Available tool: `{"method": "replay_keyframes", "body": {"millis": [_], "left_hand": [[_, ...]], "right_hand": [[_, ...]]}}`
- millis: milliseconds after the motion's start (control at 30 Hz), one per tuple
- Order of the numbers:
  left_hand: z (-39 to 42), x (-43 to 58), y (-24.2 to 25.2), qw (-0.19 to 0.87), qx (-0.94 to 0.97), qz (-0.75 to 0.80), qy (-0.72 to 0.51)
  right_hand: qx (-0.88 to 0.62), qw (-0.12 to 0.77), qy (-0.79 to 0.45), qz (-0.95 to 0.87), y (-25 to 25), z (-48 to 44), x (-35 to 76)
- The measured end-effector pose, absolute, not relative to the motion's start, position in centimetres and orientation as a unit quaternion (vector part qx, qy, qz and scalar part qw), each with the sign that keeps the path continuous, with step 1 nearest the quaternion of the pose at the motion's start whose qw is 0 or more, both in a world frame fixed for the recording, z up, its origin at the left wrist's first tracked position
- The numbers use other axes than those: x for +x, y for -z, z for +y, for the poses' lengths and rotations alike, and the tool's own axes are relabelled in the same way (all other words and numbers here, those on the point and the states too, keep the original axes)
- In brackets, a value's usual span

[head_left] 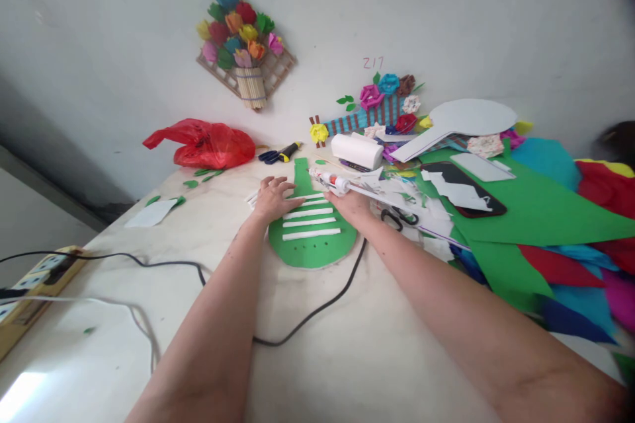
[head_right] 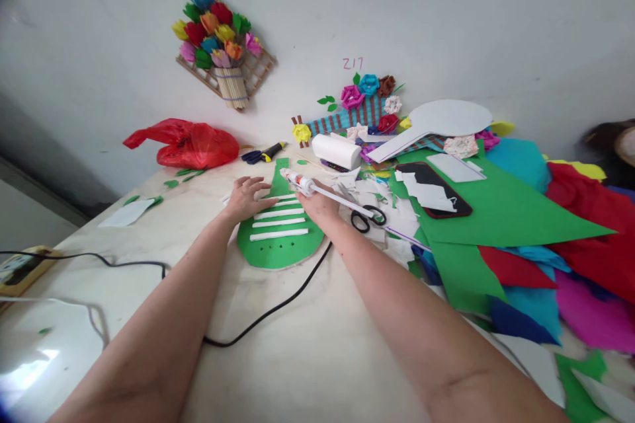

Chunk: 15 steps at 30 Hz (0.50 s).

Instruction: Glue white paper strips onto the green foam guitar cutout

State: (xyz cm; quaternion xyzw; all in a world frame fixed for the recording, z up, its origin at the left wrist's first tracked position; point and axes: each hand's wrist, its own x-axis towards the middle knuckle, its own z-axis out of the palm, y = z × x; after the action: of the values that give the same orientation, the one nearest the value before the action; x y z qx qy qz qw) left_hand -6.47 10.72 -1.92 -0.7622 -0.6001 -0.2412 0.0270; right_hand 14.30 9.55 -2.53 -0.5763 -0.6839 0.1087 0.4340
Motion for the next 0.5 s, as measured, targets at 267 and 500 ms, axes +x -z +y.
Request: {"method": "replay_keyframes", "body": {"millis": [267, 500], "left_hand": [[10.46, -6.08, 1.67, 0.013, -0.753, -0.609, 0.249], [10.57, -6.26, 1.61, -0.080, -0.723, -0.609, 0.317]], "right_hand": [[-0.587, 0.429, -0.109, -0.678, 2.72, 10.12, 14.20], [-0.589, 0.433, -0.129, -0.670, 2.47, 9.91, 14.17]]}}
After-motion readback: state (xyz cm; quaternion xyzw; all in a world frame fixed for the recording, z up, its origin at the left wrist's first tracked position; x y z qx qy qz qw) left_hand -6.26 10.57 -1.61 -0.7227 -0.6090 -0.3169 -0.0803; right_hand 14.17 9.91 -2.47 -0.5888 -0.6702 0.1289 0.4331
